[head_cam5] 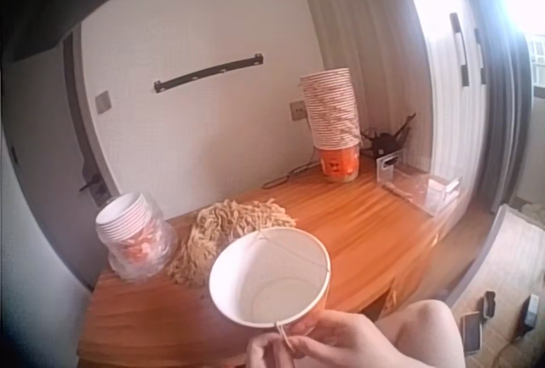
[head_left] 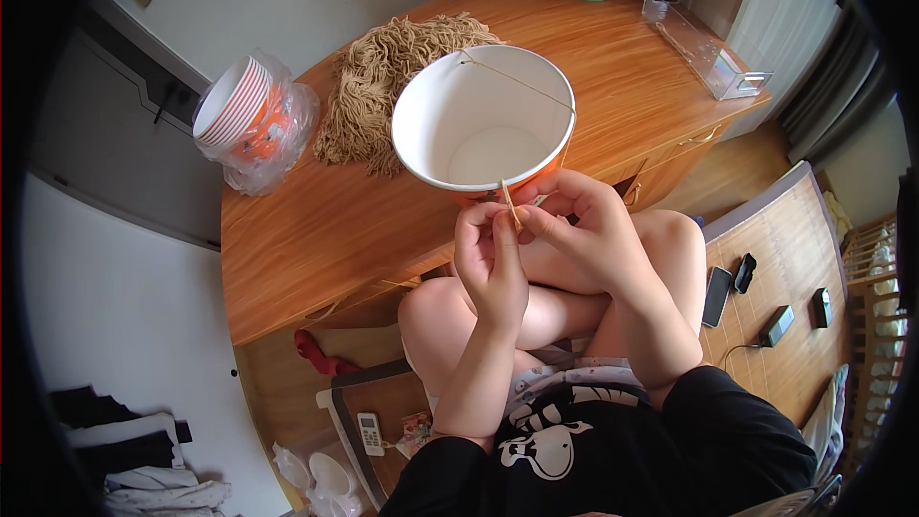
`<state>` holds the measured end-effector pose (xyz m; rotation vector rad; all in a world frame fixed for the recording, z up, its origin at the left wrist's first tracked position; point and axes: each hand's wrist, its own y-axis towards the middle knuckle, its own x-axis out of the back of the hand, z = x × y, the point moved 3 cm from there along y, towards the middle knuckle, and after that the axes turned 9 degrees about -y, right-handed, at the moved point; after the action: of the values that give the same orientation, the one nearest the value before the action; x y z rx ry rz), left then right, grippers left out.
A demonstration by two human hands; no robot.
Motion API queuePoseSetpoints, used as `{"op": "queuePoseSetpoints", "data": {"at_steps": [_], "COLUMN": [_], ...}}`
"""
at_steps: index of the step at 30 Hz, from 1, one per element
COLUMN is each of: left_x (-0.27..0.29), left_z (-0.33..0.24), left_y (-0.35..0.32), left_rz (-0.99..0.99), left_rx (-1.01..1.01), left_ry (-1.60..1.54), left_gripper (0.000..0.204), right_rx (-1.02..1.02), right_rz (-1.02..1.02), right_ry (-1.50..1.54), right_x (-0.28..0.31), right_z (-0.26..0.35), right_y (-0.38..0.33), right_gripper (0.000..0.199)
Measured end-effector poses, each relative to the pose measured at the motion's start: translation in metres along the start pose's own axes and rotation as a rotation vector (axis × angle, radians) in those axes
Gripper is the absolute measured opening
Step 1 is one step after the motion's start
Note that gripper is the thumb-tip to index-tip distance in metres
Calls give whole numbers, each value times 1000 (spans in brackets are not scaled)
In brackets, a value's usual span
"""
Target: Attaching thin strings to paper buckets to create handles.
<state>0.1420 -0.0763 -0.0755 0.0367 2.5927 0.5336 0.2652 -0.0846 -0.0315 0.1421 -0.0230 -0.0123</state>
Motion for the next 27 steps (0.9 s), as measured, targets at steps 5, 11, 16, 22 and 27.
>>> {"op": "queuePoseSetpoints", "data": {"at_steps": [5,11,16,22,27], "left_x": [-3,4,4,3,2], "left_z": [-6,-6,-29,-39,-40], "left_y": [-2,-2,5,9,11], "left_rz": [-49,-53,-30,117,67], "left_rx": [65,77,-88,23,135], "left_ry": [58,44,103,111,-26], "left_gripper": [10,10,11,18,16], "right_rx": [75,159,158,374,518], "right_rz": [-51,-124,-113,-125,-154], "right_ry": [-180,-270,-264,-487,-672], "right_x": [-3,-5,-7,-7,-8], "right_z": [6,5,8,18,20], "right_y": [-4,-4,-4,-3,-5], "right_gripper": [17,16,15,10,12]}}
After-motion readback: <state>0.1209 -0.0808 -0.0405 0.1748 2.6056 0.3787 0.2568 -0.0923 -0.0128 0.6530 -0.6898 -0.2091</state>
